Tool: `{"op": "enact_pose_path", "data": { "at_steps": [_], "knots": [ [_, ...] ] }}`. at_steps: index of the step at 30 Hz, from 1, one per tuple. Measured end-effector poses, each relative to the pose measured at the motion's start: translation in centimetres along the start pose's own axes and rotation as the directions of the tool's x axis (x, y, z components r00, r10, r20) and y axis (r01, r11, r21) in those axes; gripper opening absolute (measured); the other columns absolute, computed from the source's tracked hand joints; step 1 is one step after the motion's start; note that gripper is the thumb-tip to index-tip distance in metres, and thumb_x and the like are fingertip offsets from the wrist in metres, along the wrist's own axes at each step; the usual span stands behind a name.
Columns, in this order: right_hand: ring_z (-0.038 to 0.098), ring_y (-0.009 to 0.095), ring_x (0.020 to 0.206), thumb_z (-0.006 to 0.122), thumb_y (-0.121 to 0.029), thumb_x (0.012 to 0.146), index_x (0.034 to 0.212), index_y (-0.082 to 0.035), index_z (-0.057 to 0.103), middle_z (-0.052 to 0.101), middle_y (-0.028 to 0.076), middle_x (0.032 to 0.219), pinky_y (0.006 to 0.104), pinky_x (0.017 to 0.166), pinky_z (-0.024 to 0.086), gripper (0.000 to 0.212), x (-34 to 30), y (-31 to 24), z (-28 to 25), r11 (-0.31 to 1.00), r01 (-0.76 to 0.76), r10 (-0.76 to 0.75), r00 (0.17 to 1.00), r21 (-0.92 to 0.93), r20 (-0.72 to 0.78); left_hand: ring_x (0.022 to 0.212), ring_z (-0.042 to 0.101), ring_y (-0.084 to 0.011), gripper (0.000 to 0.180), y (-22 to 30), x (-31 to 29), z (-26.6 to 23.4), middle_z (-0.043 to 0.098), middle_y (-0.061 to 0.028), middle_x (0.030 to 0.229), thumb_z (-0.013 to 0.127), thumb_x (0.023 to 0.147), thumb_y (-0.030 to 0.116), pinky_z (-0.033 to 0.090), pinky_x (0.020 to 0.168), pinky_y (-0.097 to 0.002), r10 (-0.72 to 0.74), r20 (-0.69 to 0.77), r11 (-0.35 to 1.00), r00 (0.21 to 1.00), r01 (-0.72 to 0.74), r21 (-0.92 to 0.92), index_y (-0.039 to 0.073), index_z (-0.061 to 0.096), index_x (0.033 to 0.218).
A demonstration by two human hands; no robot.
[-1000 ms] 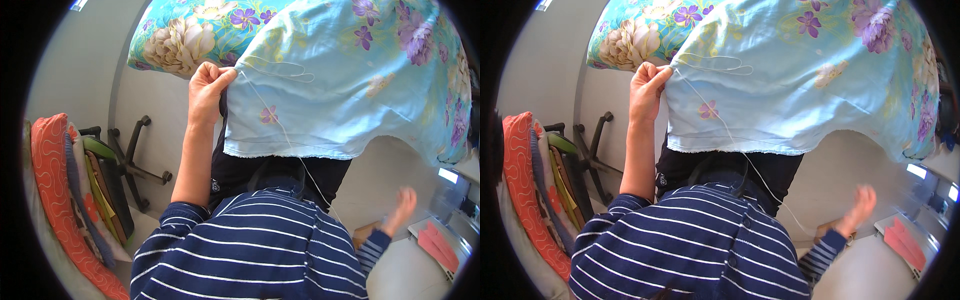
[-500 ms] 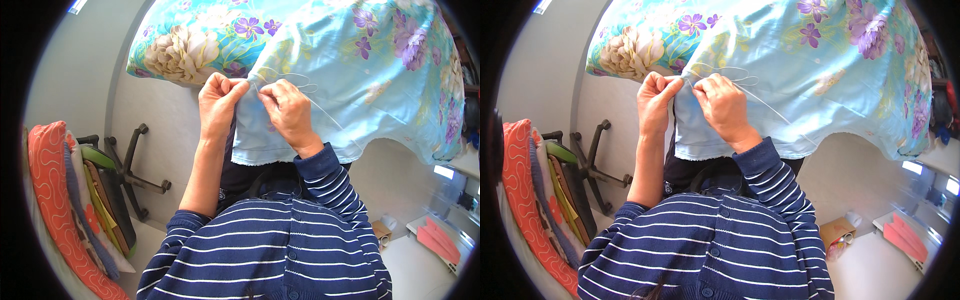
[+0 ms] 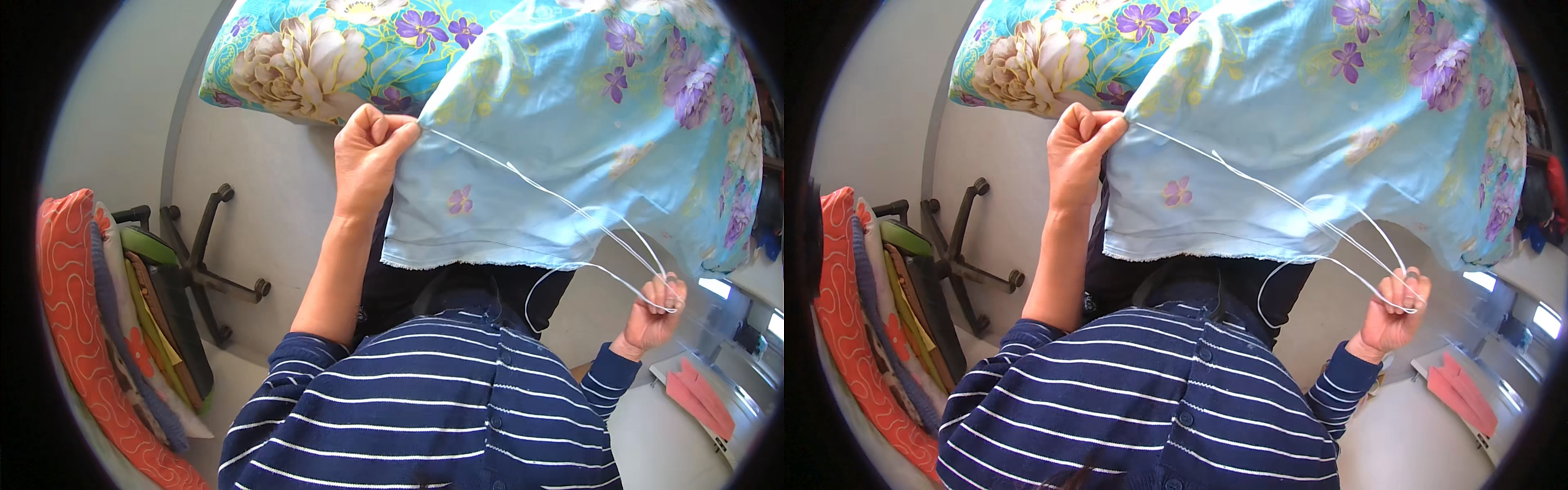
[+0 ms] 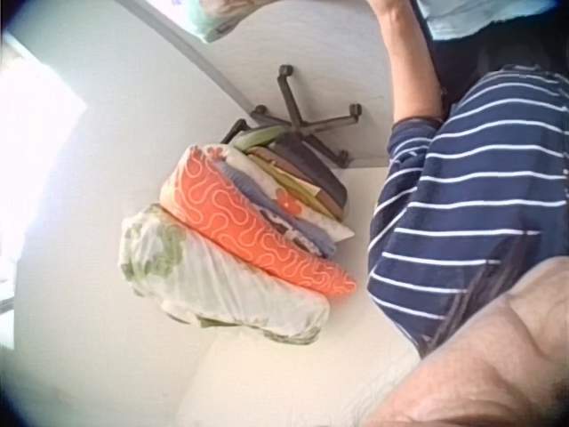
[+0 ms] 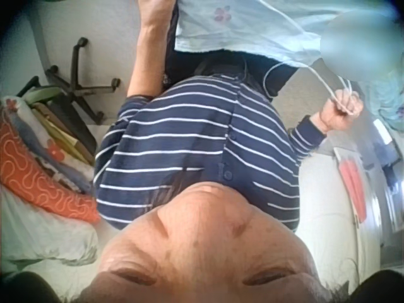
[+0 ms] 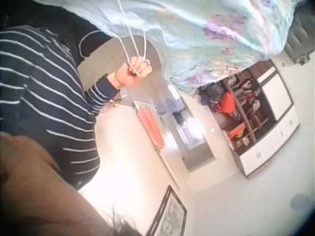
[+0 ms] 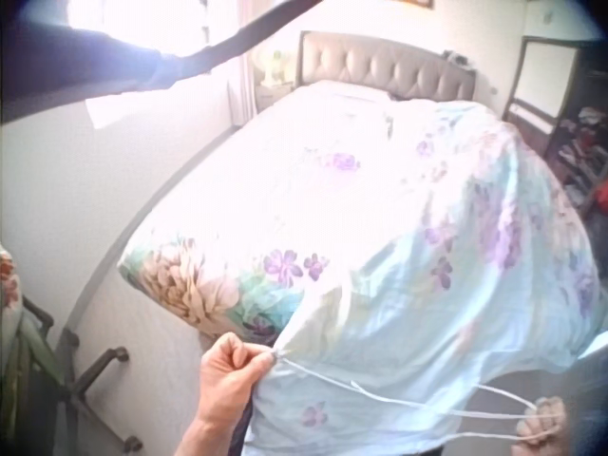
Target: The person hand-sews a light blue floral pillowcase using a needle and white thread. They pull the thread through the fabric repeatedly, adjust the pillowcase, and later insert a pillow into the case.
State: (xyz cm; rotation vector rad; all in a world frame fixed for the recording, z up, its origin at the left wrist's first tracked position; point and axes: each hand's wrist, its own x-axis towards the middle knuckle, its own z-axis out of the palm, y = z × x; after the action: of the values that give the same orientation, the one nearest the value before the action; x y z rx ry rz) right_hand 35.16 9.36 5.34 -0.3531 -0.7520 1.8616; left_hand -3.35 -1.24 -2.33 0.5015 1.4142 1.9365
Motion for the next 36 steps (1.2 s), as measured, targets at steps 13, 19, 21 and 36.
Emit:
{"op": "enact_pose_path", "data": {
  "at_steps": [13,19,21,36],
  "knots": [
    [0.054,0.007,0.074,0.051,-0.007,0.092,0.115,-0.001,0.06,0.06,0.004,0.089,0.0214,0.067,0.046,0.026,4.3,8.0,6.1,0.315,-0.103,0.073,0.994,-0.944,-0.084,0.08,0.059,-0.0071,0.018,0.2,1.7,-0.1,0.063,-0.0029,0.09,0.066,0.082,0.005,0.046,0.071,-0.0192,-0.161,0.084,0.985,0.983,0.156,0.07,0.002,0.058,0.097],
    [0.06,0.01,0.067,0.058,-0.007,0.087,0.095,-0.001,0.062,0.064,0.003,0.077,0.023,0.06,0.05,0.01,6.8,16.7,11.6,0.436,-0.13,0.368,0.929,-0.891,0.044,0.075,0.061,-0.0089,0.022,0.0,1.6,-0.6,0.066,-0.0055,0.081,0.07,0.078,0.001,0.047,0.07,-0.0199,-0.273,0.135,0.892,0.952,0.303,-0.334,0.002,0.057,0.096],
    [0.062,0.01,0.065,0.059,-0.008,0.087,0.093,-0.003,0.061,0.064,0.003,0.075,0.0229,0.059,0.05,0.008,7.5,17.9,12.2,0.436,-0.102,0.382,0.921,-0.894,0.082,0.075,0.061,-0.0085,0.022,-0.1,1.5,-0.7,0.066,-0.0058,0.082,0.069,0.078,0.0,0.047,0.071,-0.0199,-0.259,0.118,0.915,0.959,0.283,-0.289,0.002,0.056,0.096],
    [0.059,0.017,0.048,0.061,-0.01,0.083,0.092,-0.011,0.065,0.06,0.006,0.058,0.028,0.045,0.043,0.01,8.2,20.4,11.9,0.12,0.201,0.266,0.937,-0.972,0.226,0.077,0.059,-0.0087,0.024,0.8,1.1,-0.1,0.064,-0.0055,0.085,0.07,0.076,-0.002,0.047,0.072,-0.021,-0.175,0.05,0.975,0.983,0.18,-0.126,0.003,0.054,0.093]
  ]
}}
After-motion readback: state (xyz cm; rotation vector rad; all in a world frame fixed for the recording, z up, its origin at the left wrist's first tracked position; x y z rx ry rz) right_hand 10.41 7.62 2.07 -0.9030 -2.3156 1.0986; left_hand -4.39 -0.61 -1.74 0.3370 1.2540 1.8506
